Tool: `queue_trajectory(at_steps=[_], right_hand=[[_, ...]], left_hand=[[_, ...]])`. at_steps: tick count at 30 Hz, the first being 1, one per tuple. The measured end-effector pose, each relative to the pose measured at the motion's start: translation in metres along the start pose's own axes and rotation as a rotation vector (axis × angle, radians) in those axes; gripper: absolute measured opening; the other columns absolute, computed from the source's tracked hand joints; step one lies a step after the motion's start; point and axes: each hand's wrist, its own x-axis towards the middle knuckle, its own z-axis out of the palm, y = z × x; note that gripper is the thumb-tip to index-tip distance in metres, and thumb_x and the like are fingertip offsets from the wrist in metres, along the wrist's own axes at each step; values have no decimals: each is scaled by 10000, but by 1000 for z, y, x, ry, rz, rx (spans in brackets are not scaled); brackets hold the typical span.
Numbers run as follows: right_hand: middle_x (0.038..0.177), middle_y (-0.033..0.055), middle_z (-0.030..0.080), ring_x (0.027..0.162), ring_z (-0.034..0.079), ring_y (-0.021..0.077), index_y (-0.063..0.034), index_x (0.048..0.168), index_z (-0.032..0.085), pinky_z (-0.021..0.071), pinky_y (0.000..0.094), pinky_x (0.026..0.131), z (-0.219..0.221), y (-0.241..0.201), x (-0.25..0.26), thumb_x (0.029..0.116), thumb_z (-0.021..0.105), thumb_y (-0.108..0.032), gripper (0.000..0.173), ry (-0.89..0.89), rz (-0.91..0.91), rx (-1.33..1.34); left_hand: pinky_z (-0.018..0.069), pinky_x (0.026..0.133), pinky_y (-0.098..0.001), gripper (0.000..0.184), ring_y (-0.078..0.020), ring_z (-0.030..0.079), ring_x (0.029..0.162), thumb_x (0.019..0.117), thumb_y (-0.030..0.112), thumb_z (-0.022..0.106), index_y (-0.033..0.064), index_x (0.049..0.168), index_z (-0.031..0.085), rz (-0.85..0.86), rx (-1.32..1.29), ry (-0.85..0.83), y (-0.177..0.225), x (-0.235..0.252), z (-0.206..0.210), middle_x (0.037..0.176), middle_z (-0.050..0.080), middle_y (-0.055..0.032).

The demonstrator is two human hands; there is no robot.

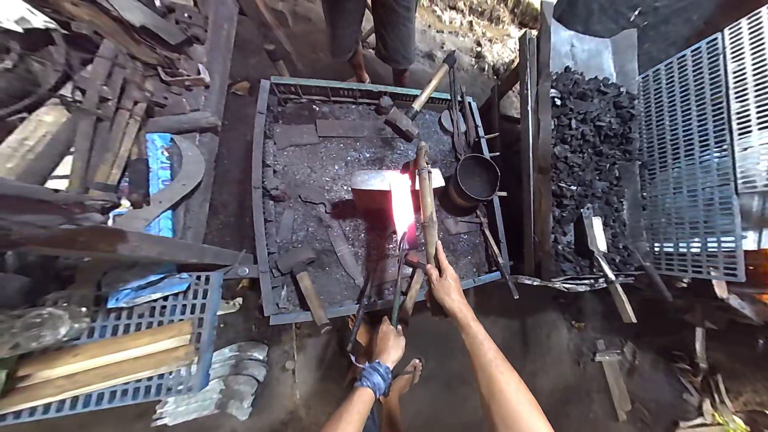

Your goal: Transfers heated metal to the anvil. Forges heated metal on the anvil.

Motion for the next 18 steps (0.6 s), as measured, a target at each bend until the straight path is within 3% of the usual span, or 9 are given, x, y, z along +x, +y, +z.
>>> queue_trajectory(at_steps=[8, 12, 15, 18], right_hand=[[1039, 171, 708, 672, 699, 244, -297, 1674, 105, 619, 437, 657, -1, -14, -8, 1098, 425, -296, 659, 25, -7, -244], [1096, 162, 715, 757, 722, 261, -296, 1674, 53, 613, 446, 730, -1, -37, -14, 1097, 419, -282, 683, 29, -12, -411], [1139, 167, 715, 875, 734, 289, -290, 1674, 53, 600, 475, 809, 0, -53, -18, 1092, 422, -279, 689, 44, -7, -495], [1106, 186, 721, 916, 733, 326, -302, 1671, 21, 592, 514, 836, 1, -65, -20, 1089, 440, -270, 718, 46, 15, -536]], left_hand=[[528, 1015, -533, 429, -361, 673, 1164, 1041, 206, 545, -23, 1402, 514, -17, 7, 9, -5, 6, 2, 1230, 676, -243], [518, 1031, -534, 506, -355, 663, 1194, 953, 167, 624, -13, 1412, 514, -14, 76, 23, -6, 7, 4, 1259, 673, -233], [444, 1110, -558, 522, -384, 601, 1284, 959, 234, 660, -7, 1407, 547, 41, 119, 69, -13, 7, 7, 1341, 636, -247], [450, 1096, -582, 528, -399, 608, 1270, 960, 336, 676, 23, 1376, 593, 89, 83, 120, -20, 10, 10, 1310, 660, -237]])
